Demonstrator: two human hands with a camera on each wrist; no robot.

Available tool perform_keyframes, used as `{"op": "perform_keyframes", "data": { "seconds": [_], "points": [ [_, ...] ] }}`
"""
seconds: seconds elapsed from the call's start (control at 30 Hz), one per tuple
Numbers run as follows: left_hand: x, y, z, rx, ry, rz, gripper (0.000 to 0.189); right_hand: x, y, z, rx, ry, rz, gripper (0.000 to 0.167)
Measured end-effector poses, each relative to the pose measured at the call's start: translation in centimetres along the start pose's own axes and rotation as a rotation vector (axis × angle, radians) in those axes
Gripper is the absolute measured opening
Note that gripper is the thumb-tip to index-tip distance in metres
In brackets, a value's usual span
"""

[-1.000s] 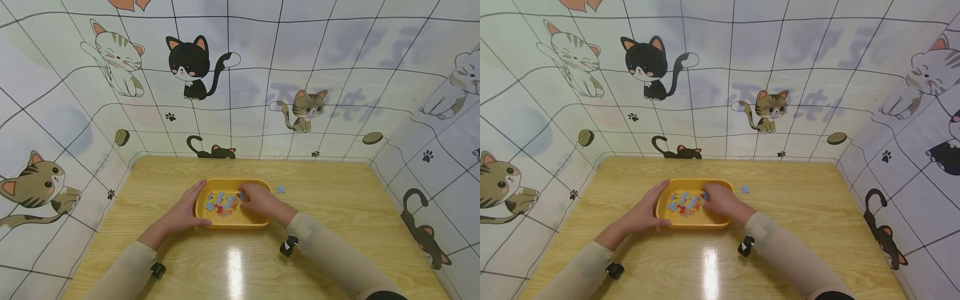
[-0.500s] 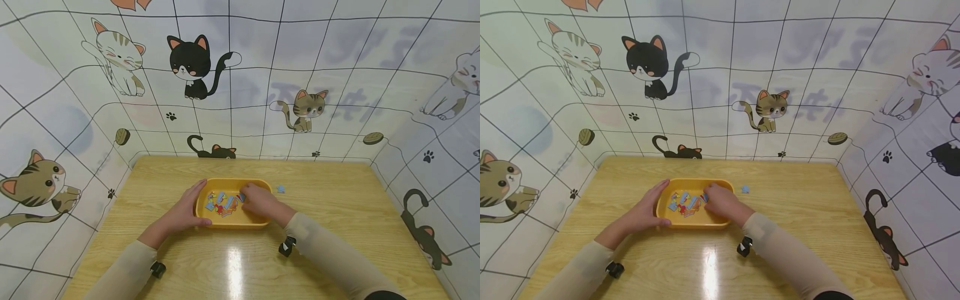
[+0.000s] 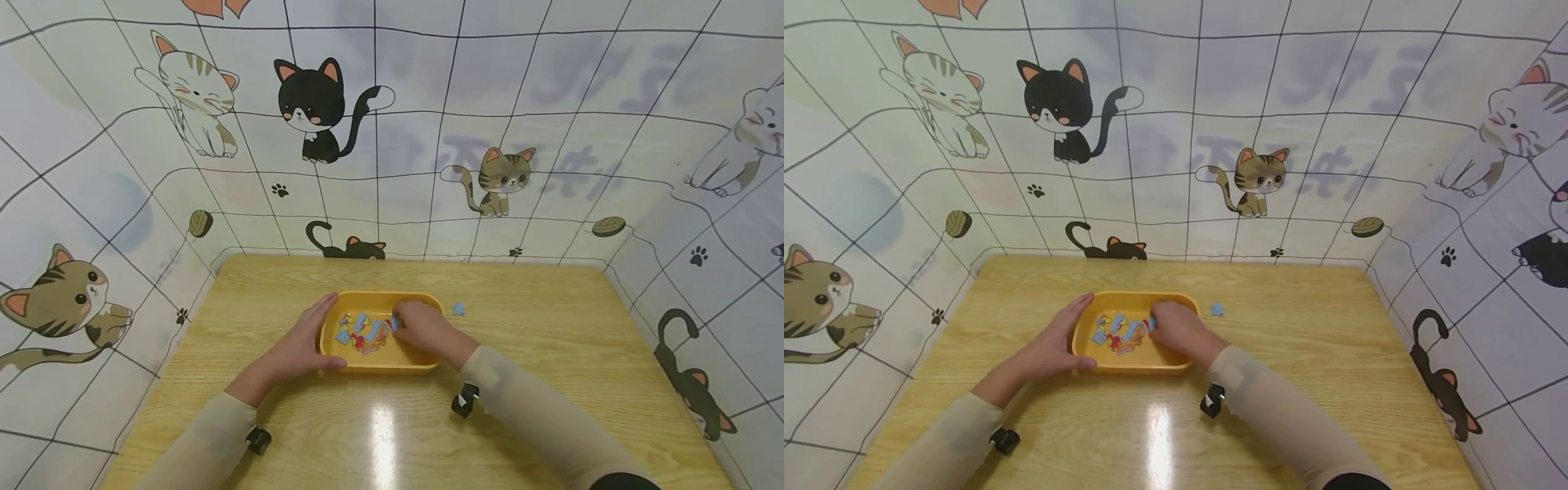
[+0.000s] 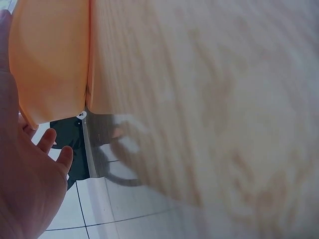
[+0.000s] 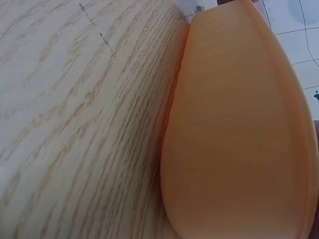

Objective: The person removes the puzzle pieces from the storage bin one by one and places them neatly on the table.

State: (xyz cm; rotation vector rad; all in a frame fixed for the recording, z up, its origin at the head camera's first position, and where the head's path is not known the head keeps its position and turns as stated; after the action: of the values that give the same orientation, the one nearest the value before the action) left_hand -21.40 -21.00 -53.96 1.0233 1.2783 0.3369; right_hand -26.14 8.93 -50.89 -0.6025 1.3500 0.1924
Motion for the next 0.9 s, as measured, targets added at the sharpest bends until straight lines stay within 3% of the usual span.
{"op": "perform_keyframes", "data": {
  "seconds": [0.33, 0.73, 0.9],
  "points": [
    [0.07, -0.09, -0.05, 0.006, 0.005, -0.003, 0.14, 0.35, -0.1, -0.11, 0.064, -0.007, -0.006, 0.03],
    [0.02, -0.12, -0.12, -0.004, 0.003, -0.004, 0.14, 0.62, 0.08, -0.23, 0.046, -0.005, -0.01, 0.023],
    [0.0, -0.21, -0.1, -0.005, 0.004, -0.004, 0.14, 0.76, 0.18, -0.03, 0.03, -0.001, 0.04, 0.022]
  ]
}}
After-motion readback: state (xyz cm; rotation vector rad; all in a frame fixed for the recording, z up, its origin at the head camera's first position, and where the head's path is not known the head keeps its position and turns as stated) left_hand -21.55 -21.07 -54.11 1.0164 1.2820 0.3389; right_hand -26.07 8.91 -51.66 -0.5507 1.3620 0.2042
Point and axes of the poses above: each hand's wrist, its own z-axis away from the middle knuckle, its own x-axis out of the palm, y = z × x, the point moved 1 cm from there along -z, towards the middle knuckle, and after that the axes turned 6 degrees about z, right-handed, at the moved point
